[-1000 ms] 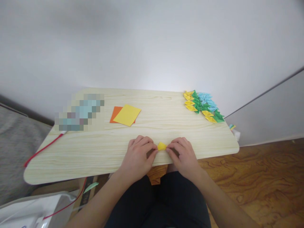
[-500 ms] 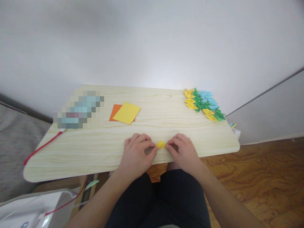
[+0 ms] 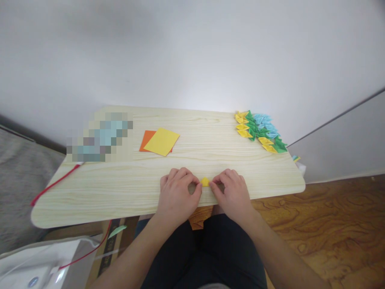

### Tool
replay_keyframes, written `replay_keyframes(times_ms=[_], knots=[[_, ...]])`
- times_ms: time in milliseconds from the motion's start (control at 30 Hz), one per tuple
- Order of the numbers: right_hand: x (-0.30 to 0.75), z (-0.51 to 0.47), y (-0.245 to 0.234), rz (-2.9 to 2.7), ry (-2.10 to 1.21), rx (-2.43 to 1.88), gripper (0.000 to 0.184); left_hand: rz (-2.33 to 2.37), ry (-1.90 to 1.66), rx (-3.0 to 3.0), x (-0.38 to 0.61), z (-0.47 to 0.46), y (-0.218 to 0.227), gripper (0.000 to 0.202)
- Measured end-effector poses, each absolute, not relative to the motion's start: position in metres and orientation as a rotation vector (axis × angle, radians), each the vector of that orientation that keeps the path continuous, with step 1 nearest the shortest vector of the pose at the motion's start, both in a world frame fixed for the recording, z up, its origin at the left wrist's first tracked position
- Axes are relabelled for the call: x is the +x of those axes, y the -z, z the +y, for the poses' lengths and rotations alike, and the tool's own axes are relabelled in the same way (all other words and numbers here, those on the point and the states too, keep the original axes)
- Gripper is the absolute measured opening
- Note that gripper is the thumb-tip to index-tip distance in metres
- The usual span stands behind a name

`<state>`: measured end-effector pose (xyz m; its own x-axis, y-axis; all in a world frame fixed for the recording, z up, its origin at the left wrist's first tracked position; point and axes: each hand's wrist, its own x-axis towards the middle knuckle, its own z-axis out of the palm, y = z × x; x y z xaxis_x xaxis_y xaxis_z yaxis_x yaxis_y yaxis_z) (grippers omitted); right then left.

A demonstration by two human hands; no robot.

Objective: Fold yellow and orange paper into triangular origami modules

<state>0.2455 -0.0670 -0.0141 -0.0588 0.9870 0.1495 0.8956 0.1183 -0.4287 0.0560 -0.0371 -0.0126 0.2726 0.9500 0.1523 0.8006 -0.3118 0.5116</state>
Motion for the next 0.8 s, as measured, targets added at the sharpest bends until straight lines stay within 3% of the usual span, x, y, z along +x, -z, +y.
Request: replay_keyframes(times_ms=[400,800], knots=[[0.2425,-0.0677,0.0147,-1.989,-0.285,-1.837,0.010,1.562,-0.623,2.228,0.0542,-0.0376,0.0116,0.003],[0.2434,-0.0695,0.0186,-1.981,-0.310,-1.799,0.009,1.529,-0.611,2.231,0.0556,-0.0353,0.0118,0.008]])
